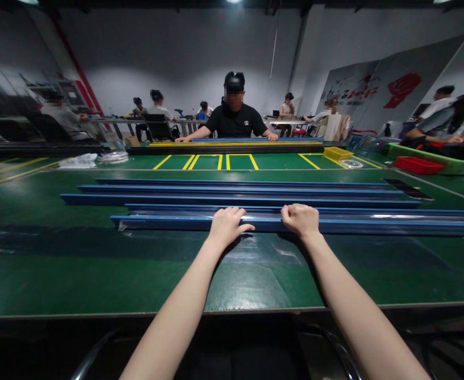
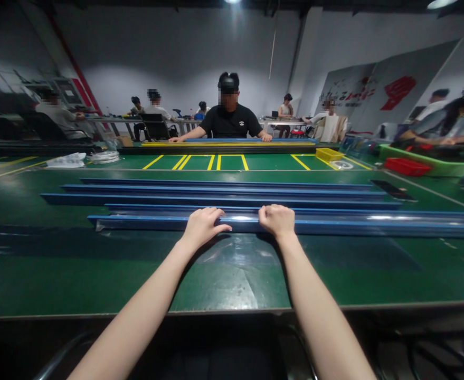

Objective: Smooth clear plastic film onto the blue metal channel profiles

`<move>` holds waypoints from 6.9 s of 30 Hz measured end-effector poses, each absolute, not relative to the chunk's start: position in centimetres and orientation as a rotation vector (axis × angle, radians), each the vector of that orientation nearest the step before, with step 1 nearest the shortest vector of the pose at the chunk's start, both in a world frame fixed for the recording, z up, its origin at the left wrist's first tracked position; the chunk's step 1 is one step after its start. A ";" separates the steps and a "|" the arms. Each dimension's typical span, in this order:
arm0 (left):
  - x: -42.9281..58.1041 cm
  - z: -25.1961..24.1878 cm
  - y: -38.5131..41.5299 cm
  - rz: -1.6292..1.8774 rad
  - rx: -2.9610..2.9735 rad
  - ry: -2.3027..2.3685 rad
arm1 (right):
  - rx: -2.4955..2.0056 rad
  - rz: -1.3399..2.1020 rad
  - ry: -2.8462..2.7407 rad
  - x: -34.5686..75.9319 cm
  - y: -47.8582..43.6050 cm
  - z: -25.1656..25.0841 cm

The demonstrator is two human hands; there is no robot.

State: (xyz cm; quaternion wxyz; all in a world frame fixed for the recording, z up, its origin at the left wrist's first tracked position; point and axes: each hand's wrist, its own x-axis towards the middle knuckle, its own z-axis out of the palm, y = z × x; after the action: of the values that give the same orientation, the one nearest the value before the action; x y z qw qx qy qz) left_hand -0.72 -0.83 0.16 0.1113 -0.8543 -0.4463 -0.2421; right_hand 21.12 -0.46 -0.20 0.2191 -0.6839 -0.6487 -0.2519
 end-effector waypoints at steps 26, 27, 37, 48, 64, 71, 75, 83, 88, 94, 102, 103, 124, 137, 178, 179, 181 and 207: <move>0.1 0.5 -0.9 -0.501 -2.533 -1.498 | -1.592 -0.791 -1.816 20.5 -0.8 -0.5; 0.1 0.5 -0.9 -0.503 -2.531 -1.495 | -1.592 -0.768 -1.833 20.2 -0.7 -0.6; 0.3 0.5 -0.7 -0.507 -2.546 -1.525 | -1.784 -0.608 -1.817 19.9 -0.6 -0.3; 0.5 0.4 -0.9 -0.506 -2.543 -1.446 | -1.772 -0.551 -1.858 20.2 -0.8 0.0; 0.4 0.0 -0.8 -0.522 -2.533 -1.398 | -1.637 -0.569 -1.948 20.7 -0.8 -0.2; 0.3 0.1 -0.8 -0.525 -2.540 -1.393 | -1.621 -0.569 -1.950 20.7 -0.7 -0.3; 0.3 0.2 -0.9 -0.526 -2.551 -1.398 | -1.620 -0.556 -1.953 20.7 -0.8 -0.2; 0.4 0.3 -1.0 -0.524 -2.576 -1.427 | -1.626 -0.549 -1.953 20.7 -0.8 -0.2; 0.3 0.4 -0.9 -0.518 -2.564 -1.423 | -1.639 -0.546 -1.954 20.6 -0.8 -0.1; 0.3 0.4 -1.0 -0.511 -2.567 -1.416 | -1.626 -0.565 -1.956 20.7 -0.8 -0.2; 0.3 0.4 -1.0 -0.521 -2.560 -1.415 | -1.626 -0.560 -1.952 20.6 -0.7 -0.2; 0.3 0.4 -1.0 -0.518 -2.553 -1.413 | -1.627 -0.557 -1.952 20.6 -0.8 -0.2; 0.3 0.2 -0.9 -0.524 -2.518 -1.383 | -1.621 -0.550 -1.958 20.6 -0.8 -0.2; 0.3 0.3 -1.0 -0.521 -2.512 -1.383 | -1.622 -0.556 -1.956 20.6 -0.8 -0.1; 0.2 0.5 -1.0 -0.508 -2.538 -1.403 | -1.628 -0.516 -1.960 20.5 -1.0 0.1; 0.2 0.4 -1.0 -0.511 -2.538 -1.402 | -1.630 -0.517 -1.960 20.5 -1.0 0.1; 0.2 0.3 -1.0 -0.516 -2.538 -1.398 | -1.635 -0.524 -1.961 20.5 -1.0 0.1; 0.2 0.4 -1.0 -0.517 -2.548 -1.404 | -1.649 -0.525 -1.967 20.6 -0.8 -0.1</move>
State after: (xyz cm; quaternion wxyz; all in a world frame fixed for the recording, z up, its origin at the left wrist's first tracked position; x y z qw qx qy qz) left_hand 0.22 -1.03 0.45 0.0932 -0.8586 -0.4731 -0.1742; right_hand 20.56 -0.83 -0.11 0.2580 -0.6080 -0.7254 -0.1935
